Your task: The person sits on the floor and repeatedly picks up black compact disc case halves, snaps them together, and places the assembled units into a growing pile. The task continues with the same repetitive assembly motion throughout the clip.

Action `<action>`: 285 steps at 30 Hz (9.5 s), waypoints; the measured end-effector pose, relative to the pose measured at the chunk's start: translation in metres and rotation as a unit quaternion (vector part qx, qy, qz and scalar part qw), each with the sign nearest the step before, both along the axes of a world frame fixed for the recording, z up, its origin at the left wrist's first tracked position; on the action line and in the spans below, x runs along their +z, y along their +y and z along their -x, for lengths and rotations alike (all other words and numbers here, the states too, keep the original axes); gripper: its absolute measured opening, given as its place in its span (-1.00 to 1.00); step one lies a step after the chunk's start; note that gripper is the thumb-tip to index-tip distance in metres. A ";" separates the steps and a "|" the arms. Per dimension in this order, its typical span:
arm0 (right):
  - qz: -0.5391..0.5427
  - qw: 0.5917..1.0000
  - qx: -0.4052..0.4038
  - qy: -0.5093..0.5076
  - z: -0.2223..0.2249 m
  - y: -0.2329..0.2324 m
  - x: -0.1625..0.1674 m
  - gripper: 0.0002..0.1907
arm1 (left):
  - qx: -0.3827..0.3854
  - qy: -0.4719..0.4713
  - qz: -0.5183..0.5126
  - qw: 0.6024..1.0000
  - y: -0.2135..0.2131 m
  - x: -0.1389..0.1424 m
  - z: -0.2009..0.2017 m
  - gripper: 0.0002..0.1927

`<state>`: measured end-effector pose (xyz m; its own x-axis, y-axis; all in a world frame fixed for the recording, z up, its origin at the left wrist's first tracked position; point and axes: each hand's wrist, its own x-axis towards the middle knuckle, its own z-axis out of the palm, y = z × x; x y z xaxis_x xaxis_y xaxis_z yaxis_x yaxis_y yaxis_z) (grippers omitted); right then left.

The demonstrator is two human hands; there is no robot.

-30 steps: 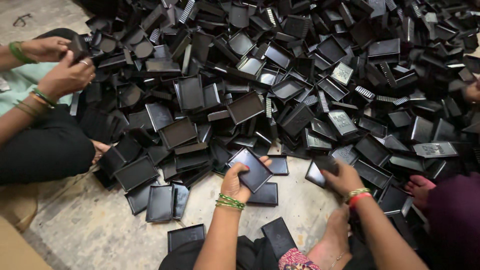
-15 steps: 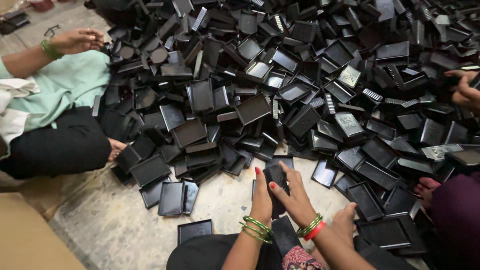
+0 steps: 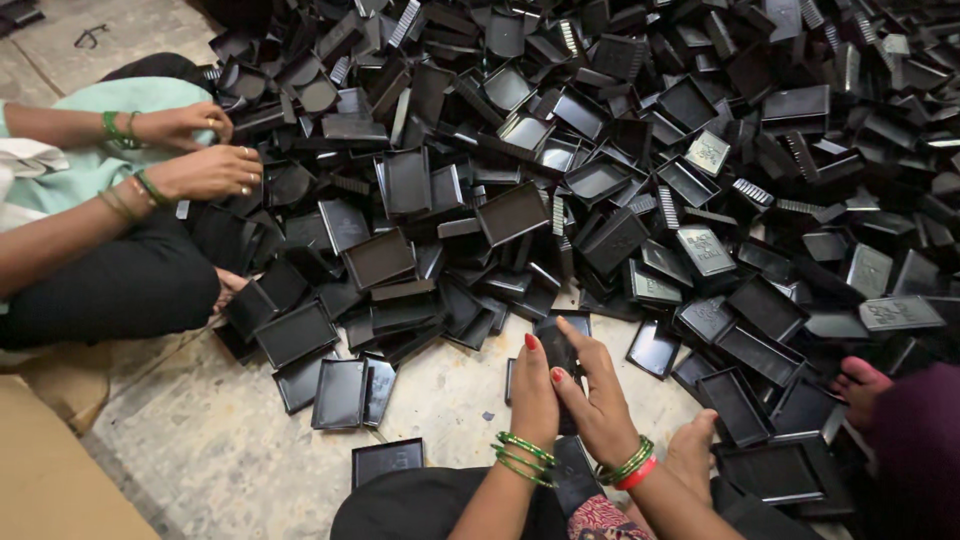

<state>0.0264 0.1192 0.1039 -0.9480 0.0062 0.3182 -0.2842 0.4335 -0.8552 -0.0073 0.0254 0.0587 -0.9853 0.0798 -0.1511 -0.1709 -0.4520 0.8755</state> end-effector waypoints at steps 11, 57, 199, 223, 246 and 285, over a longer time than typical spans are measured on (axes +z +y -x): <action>0.350 0.917 0.010 -0.192 0.010 0.020 -0.012 -0.50 | 0.054 0.024 0.211 0.976 -0.014 0.014 0.007 -0.38; 0.265 0.952 -0.002 -0.153 0.087 0.109 -0.013 -0.40 | -0.097 0.037 -0.046 0.994 -0.022 -0.024 0.061 -0.48; 0.103 0.993 -0.025 -0.056 0.028 -0.002 0.007 -0.39 | 0.057 -0.155 -0.106 0.981 -0.001 0.024 0.012 -0.26; -0.053 0.972 -0.107 -0.202 -0.010 0.009 -0.041 -0.68 | 0.105 -0.022 0.236 0.966 -0.020 -0.016 -0.044 -0.55; -0.077 0.984 -0.092 -0.133 -0.043 -0.012 -0.025 -0.68 | 0.189 -0.080 0.305 0.930 -0.029 -0.045 -0.030 -0.27; 0.154 0.970 0.149 -0.116 -0.022 0.020 -0.005 -0.31 | 0.146 0.036 0.262 0.953 -0.026 -0.011 -0.036 -0.40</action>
<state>0.0482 0.1396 0.0990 -0.9684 -0.2173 0.1226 -0.1419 0.0757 -0.9870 0.0290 -0.0007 0.0473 -0.9633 -0.2673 -0.0250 -0.0347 0.0314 0.9989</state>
